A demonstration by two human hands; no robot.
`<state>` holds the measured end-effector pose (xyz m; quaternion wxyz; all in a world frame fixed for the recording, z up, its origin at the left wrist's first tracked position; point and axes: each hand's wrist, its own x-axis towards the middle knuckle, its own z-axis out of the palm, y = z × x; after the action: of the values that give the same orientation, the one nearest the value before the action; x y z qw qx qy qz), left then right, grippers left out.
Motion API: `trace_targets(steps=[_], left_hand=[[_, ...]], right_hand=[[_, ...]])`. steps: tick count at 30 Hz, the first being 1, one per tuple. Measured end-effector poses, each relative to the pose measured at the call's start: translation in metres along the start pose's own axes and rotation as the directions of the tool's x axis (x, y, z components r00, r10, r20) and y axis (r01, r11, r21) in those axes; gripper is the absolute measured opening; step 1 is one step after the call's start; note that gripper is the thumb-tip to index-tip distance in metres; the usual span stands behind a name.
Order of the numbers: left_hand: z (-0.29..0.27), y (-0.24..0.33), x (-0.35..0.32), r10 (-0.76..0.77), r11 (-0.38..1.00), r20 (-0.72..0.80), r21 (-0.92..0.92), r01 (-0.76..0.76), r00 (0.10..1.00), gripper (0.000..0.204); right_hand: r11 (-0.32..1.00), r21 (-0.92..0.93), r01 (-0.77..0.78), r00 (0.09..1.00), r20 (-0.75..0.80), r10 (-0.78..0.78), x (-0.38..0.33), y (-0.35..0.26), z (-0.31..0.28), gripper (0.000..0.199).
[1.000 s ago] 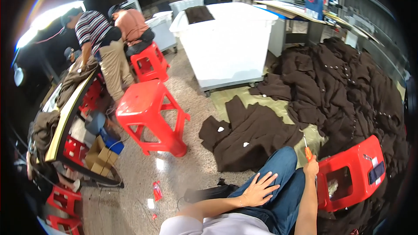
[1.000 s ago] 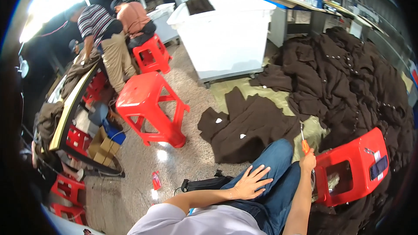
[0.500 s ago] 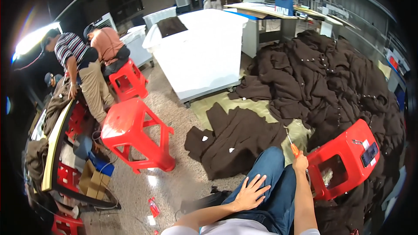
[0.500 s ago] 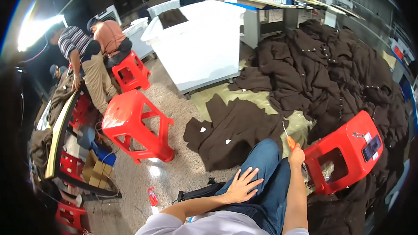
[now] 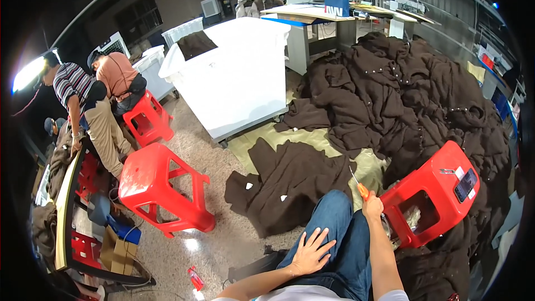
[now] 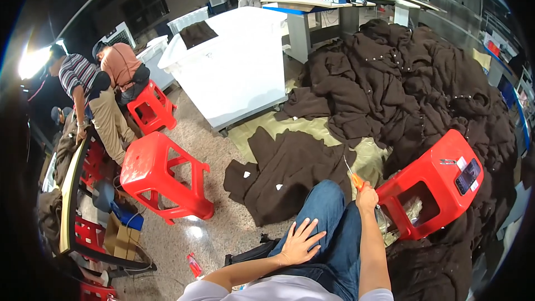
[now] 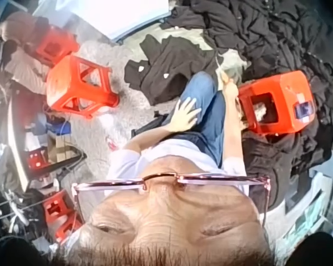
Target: Trim loose threads from fabric pieces using a small pair of scissors.
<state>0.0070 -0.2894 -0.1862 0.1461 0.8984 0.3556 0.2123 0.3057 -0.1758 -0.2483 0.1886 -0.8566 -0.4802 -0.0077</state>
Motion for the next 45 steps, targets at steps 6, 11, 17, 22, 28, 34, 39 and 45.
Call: trace_targets(steps=[6,11,17,22,28,34,39,45], left_hand=[[0.000,0.000,0.004,-0.001,1.000,0.008,-0.005,0.001,1.000,0.050],[0.000,0.000,0.001,-0.026,1.000,0.007,0.010,0.025,1.000,0.050],[0.000,0.001,-0.002,0.018,1.000,-0.005,-0.009,-0.018,1.000,0.055],[0.000,-0.001,-0.003,0.001,1.000,0.002,-0.011,-0.001,1.000,0.055],[-0.002,-0.002,-0.003,0.006,1.000,-0.005,-0.023,-0.006,1.000,0.054],[-0.004,-0.003,-0.011,-0.019,0.999,-0.031,-0.048,0.018,0.999,0.053],[0.002,0.001,-0.013,0.016,0.998,-0.015,-0.067,-0.017,1.000,0.054],[0.000,-0.002,-0.015,0.010,0.998,0.009,-0.068,-0.009,1.000,0.055]], right_hand=[[1.000,0.003,0.012,1.000,-0.014,-0.012,0.003,0.002,0.001,0.027],[0.999,0.006,0.047,0.999,-0.016,-0.047,-0.001,-0.006,-0.006,0.024],[0.998,0.002,-0.064,0.995,0.072,0.063,0.001,0.003,-0.001,0.029],[0.999,-0.030,0.043,0.999,0.011,-0.043,0.000,0.010,0.007,0.021],[0.999,0.004,0.045,0.999,-0.004,-0.045,0.005,0.012,0.008,0.026],[0.996,-0.014,0.087,0.996,-0.037,-0.087,-0.001,0.005,0.005,0.030],[0.995,-0.060,0.078,0.996,-0.043,-0.081,-0.001,0.016,0.002,0.043],[0.998,-0.043,0.046,0.999,0.000,-0.046,-0.007,-0.002,-0.007,0.038]])
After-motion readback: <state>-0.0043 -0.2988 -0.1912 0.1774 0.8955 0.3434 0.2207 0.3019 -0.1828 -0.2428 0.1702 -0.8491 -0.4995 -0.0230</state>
